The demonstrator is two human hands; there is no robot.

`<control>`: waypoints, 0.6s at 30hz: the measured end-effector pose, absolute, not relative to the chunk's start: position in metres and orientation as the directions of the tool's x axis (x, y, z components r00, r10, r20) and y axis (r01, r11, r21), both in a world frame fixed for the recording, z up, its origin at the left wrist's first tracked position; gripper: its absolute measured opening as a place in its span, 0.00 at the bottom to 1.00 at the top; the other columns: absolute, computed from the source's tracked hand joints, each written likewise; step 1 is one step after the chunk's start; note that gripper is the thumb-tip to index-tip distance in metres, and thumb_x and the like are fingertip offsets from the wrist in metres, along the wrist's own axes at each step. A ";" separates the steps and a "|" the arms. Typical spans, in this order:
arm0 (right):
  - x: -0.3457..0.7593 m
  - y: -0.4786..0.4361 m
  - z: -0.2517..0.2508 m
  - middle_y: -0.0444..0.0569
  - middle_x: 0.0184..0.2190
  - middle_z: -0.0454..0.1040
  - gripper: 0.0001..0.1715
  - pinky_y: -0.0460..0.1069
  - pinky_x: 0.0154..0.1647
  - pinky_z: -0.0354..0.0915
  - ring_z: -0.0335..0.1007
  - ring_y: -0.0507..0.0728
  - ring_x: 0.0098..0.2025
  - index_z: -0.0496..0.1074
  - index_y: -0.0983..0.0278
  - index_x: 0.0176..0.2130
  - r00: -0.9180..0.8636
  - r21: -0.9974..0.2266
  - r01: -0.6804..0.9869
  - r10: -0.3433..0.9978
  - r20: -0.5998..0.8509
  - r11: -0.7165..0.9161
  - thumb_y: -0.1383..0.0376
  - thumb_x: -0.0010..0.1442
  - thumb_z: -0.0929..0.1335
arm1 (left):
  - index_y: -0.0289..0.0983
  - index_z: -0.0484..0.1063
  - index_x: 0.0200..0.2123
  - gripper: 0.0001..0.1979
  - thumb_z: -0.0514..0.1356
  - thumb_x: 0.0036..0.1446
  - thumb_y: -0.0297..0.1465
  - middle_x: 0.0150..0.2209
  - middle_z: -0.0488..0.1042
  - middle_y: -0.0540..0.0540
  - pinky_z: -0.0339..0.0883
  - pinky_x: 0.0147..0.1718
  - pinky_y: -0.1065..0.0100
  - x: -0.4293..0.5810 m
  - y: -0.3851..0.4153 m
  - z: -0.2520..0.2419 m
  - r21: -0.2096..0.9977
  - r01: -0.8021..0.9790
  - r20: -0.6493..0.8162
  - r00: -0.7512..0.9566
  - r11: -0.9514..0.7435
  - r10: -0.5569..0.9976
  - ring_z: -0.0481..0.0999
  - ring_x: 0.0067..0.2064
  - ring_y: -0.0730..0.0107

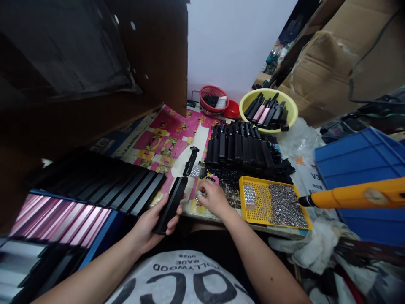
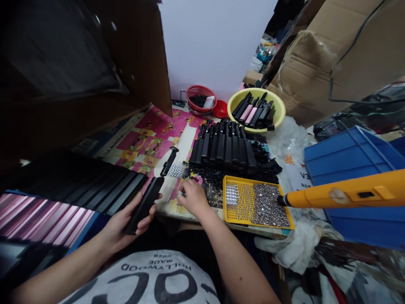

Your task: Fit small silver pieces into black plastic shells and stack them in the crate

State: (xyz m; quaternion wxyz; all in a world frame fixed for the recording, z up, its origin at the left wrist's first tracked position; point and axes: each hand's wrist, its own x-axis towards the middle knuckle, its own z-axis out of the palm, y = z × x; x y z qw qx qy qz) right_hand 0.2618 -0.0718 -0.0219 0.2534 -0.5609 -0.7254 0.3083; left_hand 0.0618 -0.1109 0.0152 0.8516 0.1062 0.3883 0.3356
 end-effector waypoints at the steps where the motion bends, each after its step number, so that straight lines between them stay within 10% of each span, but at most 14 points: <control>1: 0.259 -0.071 -0.018 0.44 0.28 0.65 0.02 0.47 0.32 0.59 0.61 0.52 0.29 0.65 0.63 0.30 -0.183 -0.831 0.542 0.982 0.034 0.130 0.68 0.51 0.65 | 0.33 0.70 0.40 0.16 0.51 0.60 0.39 0.28 0.68 0.47 0.56 0.13 0.78 0.063 -0.112 0.016 0.441 -0.483 -0.590 0.479 0.756 0.650 0.60 0.19 0.81; 5: 0.245 -0.068 0.001 0.43 0.28 0.65 0.06 0.46 0.28 0.61 0.61 0.50 0.27 0.65 0.63 0.34 0.020 -0.999 0.048 1.000 0.021 0.020 0.62 0.57 0.63 | 0.31 0.70 0.34 0.18 0.51 0.59 0.41 0.28 0.70 0.45 0.57 0.13 0.76 0.071 -0.118 0.020 0.466 -0.435 -0.588 0.498 0.770 0.637 0.62 0.18 0.80; 13: 0.236 -0.078 0.009 0.45 0.33 0.68 0.10 0.47 0.34 0.65 0.66 0.52 0.34 0.64 0.61 0.36 0.132 -0.996 -0.084 0.991 0.011 0.022 0.60 0.53 0.67 | 0.32 0.69 0.32 0.17 0.52 0.59 0.41 0.27 0.71 0.44 0.60 0.15 0.75 0.077 -0.122 0.020 0.668 -0.343 -0.479 0.482 0.661 0.734 0.65 0.19 0.77; 18: 0.231 -0.088 0.013 0.49 0.40 0.72 0.22 0.50 0.35 0.68 0.70 0.56 0.39 0.60 0.59 0.49 -0.120 -0.914 -0.367 0.984 -0.135 -0.170 0.55 0.56 0.63 | 0.32 0.68 0.31 0.18 0.51 0.59 0.42 0.28 0.72 0.43 0.57 0.13 0.75 0.074 -0.119 0.018 0.715 -0.241 -0.472 0.526 0.656 0.708 0.63 0.17 0.77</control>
